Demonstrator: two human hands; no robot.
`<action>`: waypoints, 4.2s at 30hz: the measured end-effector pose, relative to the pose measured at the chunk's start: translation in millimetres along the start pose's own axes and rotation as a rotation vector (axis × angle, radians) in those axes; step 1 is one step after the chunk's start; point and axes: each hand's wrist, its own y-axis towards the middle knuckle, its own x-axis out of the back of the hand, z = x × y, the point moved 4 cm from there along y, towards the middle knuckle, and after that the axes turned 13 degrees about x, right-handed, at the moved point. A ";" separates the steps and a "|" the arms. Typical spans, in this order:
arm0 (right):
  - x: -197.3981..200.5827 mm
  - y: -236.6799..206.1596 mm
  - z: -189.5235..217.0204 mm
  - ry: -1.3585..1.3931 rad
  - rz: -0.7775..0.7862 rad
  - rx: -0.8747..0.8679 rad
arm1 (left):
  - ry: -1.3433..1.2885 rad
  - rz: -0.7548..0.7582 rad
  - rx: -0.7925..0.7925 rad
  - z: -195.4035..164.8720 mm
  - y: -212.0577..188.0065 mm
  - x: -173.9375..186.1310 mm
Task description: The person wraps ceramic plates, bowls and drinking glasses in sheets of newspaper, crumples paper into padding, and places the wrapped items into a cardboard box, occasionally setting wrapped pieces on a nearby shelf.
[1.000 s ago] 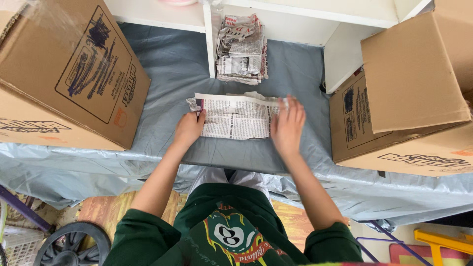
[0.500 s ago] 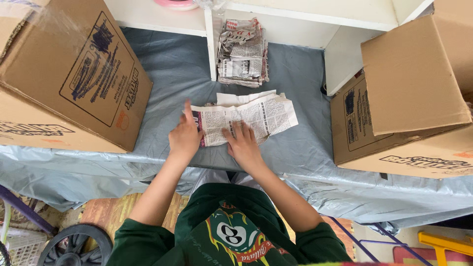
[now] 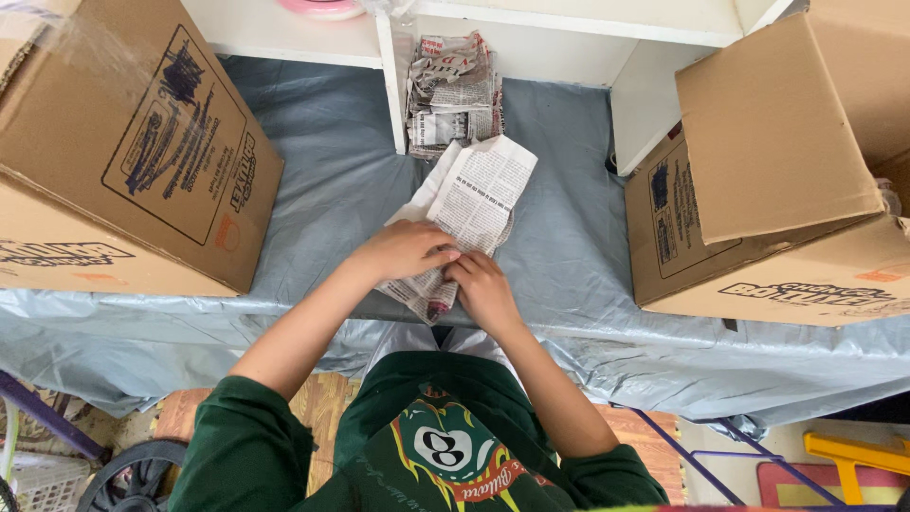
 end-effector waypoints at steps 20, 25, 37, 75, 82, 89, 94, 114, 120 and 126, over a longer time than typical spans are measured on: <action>-5.7 -61.8 -125.0 0.833 -0.345 -0.569 | -0.362 -0.268 -0.206 64.1 7.7 -82.1; -17.3 -24.0 -149.3 0.780 -0.409 -0.544 | -0.578 -0.264 0.124 60.2 11.3 -83.2; 18.4 22.5 -111.4 -0.382 -0.378 -0.203 | -0.111 -0.926 0.207 -7.3 -3.0 -42.8; 42.8 198.2 -228.3 0.900 -0.651 -0.431 | -0.855 -0.877 -0.090 79.0 74.8 2.5; 19.1 271.0 -268.1 0.039 -0.433 -0.586 | -0.585 -0.859 -0.014 85.2 76.6 13.1; -64.4 304.9 -248.9 -0.300 -0.052 -0.328 | -0.551 -0.833 0.050 98.1 93.1 18.1; -101.3 306.9 -252.1 -0.382 0.094 -0.233 | -0.499 -0.816 0.091 98.3 96.7 18.4; -57.1 269.4 -270.6 0.642 -0.055 -0.312 | 0.047 -0.893 0.300 57.2 174.0 45.7; -59.3 274.2 -242.2 -0.405 0.201 -0.264 | 0.013 -0.801 0.362 53.6 176.9 51.0; -34.5 263.1 -221.5 -0.178 0.043 -0.152 | -0.036 -0.779 0.375 38.8 162.5 57.7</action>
